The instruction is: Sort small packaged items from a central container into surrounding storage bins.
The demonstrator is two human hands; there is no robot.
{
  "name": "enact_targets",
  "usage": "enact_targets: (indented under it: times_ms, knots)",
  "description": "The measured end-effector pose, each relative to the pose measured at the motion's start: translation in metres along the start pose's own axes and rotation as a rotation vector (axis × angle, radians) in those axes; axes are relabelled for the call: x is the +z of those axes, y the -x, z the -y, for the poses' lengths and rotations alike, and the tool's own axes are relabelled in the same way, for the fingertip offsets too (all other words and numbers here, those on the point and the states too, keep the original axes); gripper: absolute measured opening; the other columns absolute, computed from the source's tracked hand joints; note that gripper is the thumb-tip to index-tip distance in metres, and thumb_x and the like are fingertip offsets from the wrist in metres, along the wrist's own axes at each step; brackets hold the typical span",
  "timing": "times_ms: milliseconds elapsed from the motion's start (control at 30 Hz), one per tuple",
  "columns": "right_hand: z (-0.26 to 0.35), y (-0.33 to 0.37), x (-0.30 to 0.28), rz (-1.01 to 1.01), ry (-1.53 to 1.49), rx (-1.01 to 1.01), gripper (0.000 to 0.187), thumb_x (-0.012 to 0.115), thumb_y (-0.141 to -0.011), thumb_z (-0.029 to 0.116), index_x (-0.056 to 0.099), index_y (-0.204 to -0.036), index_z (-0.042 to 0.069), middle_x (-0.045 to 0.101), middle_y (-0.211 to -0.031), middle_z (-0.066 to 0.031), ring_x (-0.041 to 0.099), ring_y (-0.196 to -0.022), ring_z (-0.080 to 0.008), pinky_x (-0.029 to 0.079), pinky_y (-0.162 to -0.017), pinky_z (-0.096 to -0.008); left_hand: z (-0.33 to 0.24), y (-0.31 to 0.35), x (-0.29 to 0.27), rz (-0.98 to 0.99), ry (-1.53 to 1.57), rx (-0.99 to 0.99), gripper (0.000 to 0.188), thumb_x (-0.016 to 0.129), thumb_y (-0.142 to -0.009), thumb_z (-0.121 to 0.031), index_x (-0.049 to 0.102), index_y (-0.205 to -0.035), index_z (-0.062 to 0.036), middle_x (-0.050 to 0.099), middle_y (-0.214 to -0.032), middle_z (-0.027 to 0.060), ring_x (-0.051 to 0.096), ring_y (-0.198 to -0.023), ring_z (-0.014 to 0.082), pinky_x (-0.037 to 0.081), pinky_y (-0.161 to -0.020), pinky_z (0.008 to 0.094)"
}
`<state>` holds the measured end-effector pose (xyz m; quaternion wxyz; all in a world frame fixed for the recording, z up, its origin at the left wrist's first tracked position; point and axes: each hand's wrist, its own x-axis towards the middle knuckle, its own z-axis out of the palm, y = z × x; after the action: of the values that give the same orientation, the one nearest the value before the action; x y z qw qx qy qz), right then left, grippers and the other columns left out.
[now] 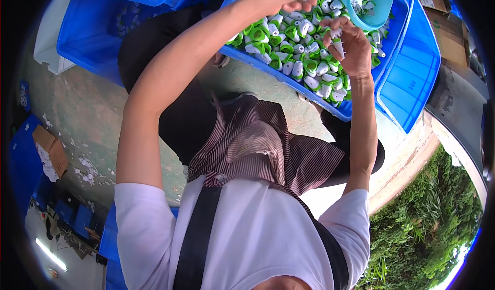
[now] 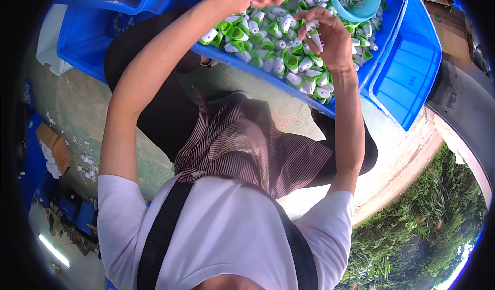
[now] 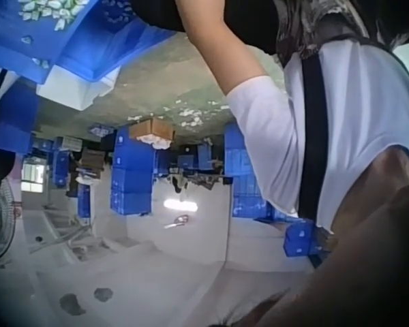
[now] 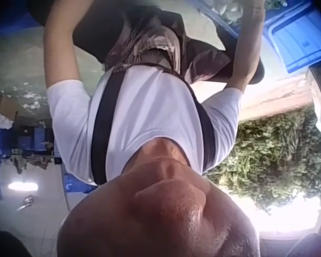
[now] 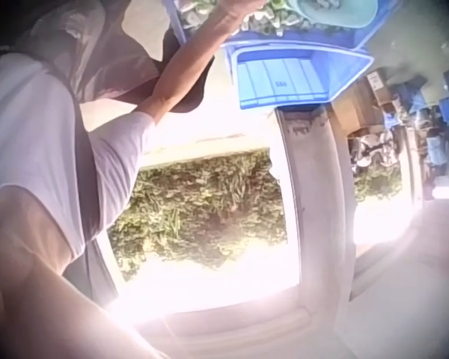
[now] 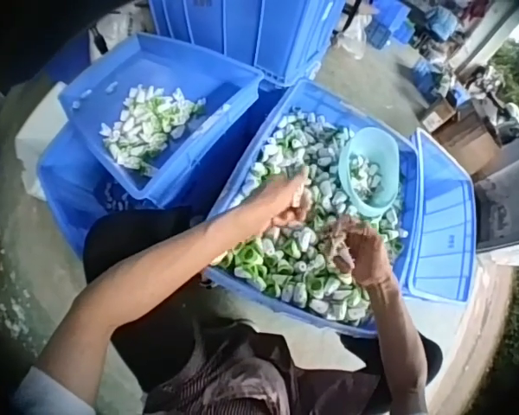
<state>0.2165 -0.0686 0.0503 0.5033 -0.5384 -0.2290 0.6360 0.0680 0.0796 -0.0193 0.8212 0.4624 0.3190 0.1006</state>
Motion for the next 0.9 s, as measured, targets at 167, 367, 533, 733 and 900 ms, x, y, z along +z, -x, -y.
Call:
enact_targets:
  times_ms: [167, 367, 533, 733, 900]
  knots:
    - [-0.013, 0.003, -0.004, 0.110, 1.574, -0.032, 0.021, 0.071, -0.078, 0.025, 0.066, -0.093, 0.011, 0.062, -0.069, -0.0051, 0.060, -0.064, -0.0201, 0.046, -0.062, -0.0333, -0.016, 0.019, 0.027, -0.098, -0.059, -0.003, 0.051, 0.044, -0.095, -0.045, 0.060, -0.074, -0.0022, 0.058, -0.055, 0.0107, 0.051, -0.042, 0.0154, 0.036, -0.038, 0.0284]
    - [-0.044, -0.011, -0.025, 0.328, 1.952, -0.182, 0.021, 0.069, -0.073, 0.020, 0.071, -0.094, 0.016, 0.067, -0.079, -0.0097, 0.066, -0.075, -0.0280, 0.051, -0.068, -0.0401, 0.002, 0.012, 0.011, 0.027, -0.106, -0.020, 0.034, 0.050, -0.095, -0.031, 0.062, -0.086, -0.0004, 0.059, -0.055, 0.0081, 0.052, -0.043, 0.0146, 0.037, -0.038, 0.0294]
    - [-0.026, -0.013, -0.026, 0.192, 1.672, -0.026, 0.021, 0.068, -0.071, 0.027, 0.073, -0.088, 0.016, 0.065, -0.068, -0.0080, 0.064, -0.066, -0.0264, 0.050, -0.062, -0.0385, -0.002, 0.012, 0.013, -0.092, -0.234, -0.008, 0.027, 0.051, -0.093, -0.023, 0.065, -0.087, 0.0007, 0.058, -0.057, 0.0067, 0.050, -0.043, 0.0138, 0.036, -0.037, 0.0285]
    - [-0.031, -0.013, -0.047, 0.002, 1.399, 0.042, 0.026, 0.067, -0.071, 0.028, 0.073, -0.091, 0.013, 0.066, -0.067, -0.0086, 0.063, -0.060, -0.0232, 0.049, -0.060, -0.0337, -0.003, 0.031, 0.048, -0.374, -0.640, 0.109, 0.022, 0.056, -0.089, -0.016, 0.065, -0.084, 0.0025, 0.057, -0.056, 0.0068, 0.048, -0.042, 0.0138, 0.034, -0.038, 0.0282]
    - [-0.026, -0.012, -0.040, -0.189, 1.377, -0.082, 0.027, 0.070, -0.076, 0.026, 0.071, -0.090, 0.004, 0.053, -0.056, -0.0009, 0.047, -0.052, -0.0072, 0.039, -0.051, -0.0273, 0.014, 0.010, 0.016, -0.073, -0.408, -0.023, 0.034, 0.054, -0.093, -0.030, 0.065, -0.086, 0.0009, 0.058, -0.061, 0.0062, 0.048, -0.045, 0.0120, 0.035, -0.038, 0.0274]
